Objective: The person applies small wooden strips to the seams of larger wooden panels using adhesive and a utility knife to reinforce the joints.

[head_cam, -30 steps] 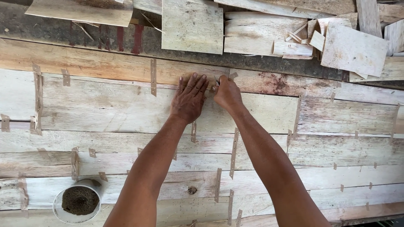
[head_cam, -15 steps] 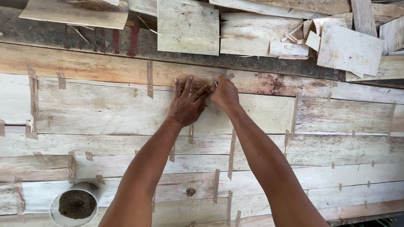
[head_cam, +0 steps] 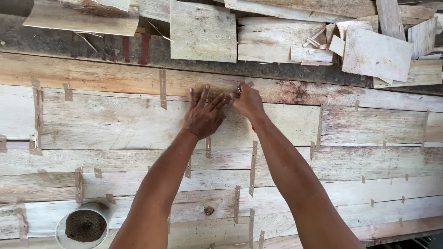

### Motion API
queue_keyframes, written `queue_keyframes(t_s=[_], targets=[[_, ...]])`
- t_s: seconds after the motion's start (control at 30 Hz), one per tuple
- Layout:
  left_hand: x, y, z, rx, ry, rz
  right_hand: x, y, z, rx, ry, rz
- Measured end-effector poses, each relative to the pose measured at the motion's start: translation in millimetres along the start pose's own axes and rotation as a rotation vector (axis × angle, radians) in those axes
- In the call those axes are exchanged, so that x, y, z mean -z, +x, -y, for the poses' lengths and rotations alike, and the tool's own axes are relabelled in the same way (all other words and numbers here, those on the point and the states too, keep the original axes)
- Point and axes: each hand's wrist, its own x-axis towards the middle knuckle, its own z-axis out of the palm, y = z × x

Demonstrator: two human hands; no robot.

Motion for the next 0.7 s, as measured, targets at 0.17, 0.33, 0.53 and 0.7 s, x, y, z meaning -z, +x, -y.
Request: queue_keyframes(t_s=[0.17, 0.33, 0.53, 0.7], targets=[[-7, -1, 2, -0.001, -0.004, -0.023, 2, -6, 14, -0.023, -0.034, -0.016], [-9, -2, 4, -0.012, 0.002, -0.052, -17, 10, -5, -0.040, -0.084, -0.049], [-11, -1, 4, -0.024, -0.019, -0.064, -3, 4, -7, 0.085, -0.109, 0.001], [-14, -2, 5, -0.016, -0.006, -0.091, 3, -7, -4, 0.166, -0.098, 0.042]])
